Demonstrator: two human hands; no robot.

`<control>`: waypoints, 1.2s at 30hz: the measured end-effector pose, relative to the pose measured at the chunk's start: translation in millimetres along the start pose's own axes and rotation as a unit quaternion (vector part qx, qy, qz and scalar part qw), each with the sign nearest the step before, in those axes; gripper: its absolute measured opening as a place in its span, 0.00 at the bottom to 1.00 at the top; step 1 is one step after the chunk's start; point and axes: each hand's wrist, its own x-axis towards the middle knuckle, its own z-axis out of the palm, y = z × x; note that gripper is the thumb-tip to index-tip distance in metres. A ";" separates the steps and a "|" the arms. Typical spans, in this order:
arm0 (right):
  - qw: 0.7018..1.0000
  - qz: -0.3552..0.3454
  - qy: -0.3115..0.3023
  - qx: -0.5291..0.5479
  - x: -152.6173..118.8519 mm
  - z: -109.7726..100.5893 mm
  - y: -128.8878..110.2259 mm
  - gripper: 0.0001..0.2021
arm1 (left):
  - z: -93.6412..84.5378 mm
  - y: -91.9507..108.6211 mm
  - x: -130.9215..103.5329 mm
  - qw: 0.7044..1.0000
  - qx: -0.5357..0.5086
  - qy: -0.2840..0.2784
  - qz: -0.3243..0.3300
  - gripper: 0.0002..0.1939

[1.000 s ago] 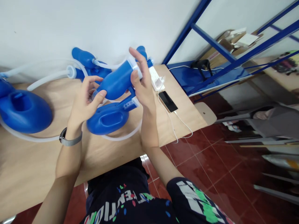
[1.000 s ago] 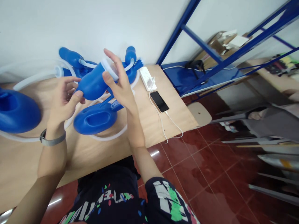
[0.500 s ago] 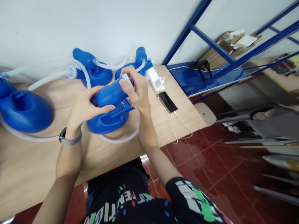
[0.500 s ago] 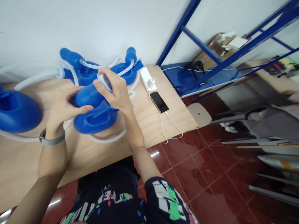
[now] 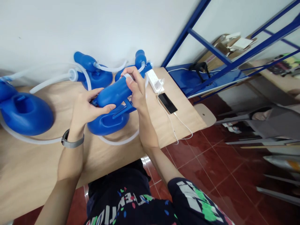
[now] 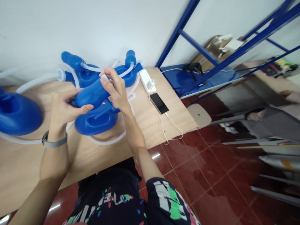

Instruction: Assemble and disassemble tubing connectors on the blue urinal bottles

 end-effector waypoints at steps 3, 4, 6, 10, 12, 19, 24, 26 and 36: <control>0.999 0.030 0.011 0.016 2.8 3.6 -2.2 0.29 | 1.5 3.3 -3.1 1.000 0.017 0.021 0.013 0.30; 0.999 0.046 0.015 0.022 5.1 4.0 -1.8 0.30 | 2.5 4.3 -4.0 0.999 0.018 0.023 0.016 0.31; 0.996 0.068 0.044 0.045 10.7 3.8 0.6 0.33 | 4.5 6.3 -5.3 0.999 0.017 0.029 0.020 0.32; 0.985 0.062 0.104 0.127 16.8 1.4 6.6 0.31 | 1.7 8.9 -4.3 0.998 -0.004 0.049 0.033 0.32; 0.984 0.079 0.093 0.130 16.0 -0.4 7.6 0.32 | -2.8 8.5 -2.8 0.996 -0.016 0.078 0.049 0.31; 0.963 -0.006 0.270 0.017 12.6 -28.8 -0.1 0.28 | -12.1 2.0 -1.7 0.994 0.009 0.109 0.022 0.31; 0.966 -0.054 0.252 -0.034 4.1 -80.1 1.5 0.32 | -33.4 -7.3 -3.1 0.995 0.023 0.090 0.034 0.27; 0.988 -0.009 0.151 -0.029 0.7 -90.0 3.6 0.31 | -41.6 -12.3 -1.8 0.996 0.030 0.071 0.041 0.25; 0.987 0.035 -0.154 -0.030 13.6 -31.4 14.7 0.37 | -51.3 -26.2 4.1 0.998 0.055 0.009 0.022 0.24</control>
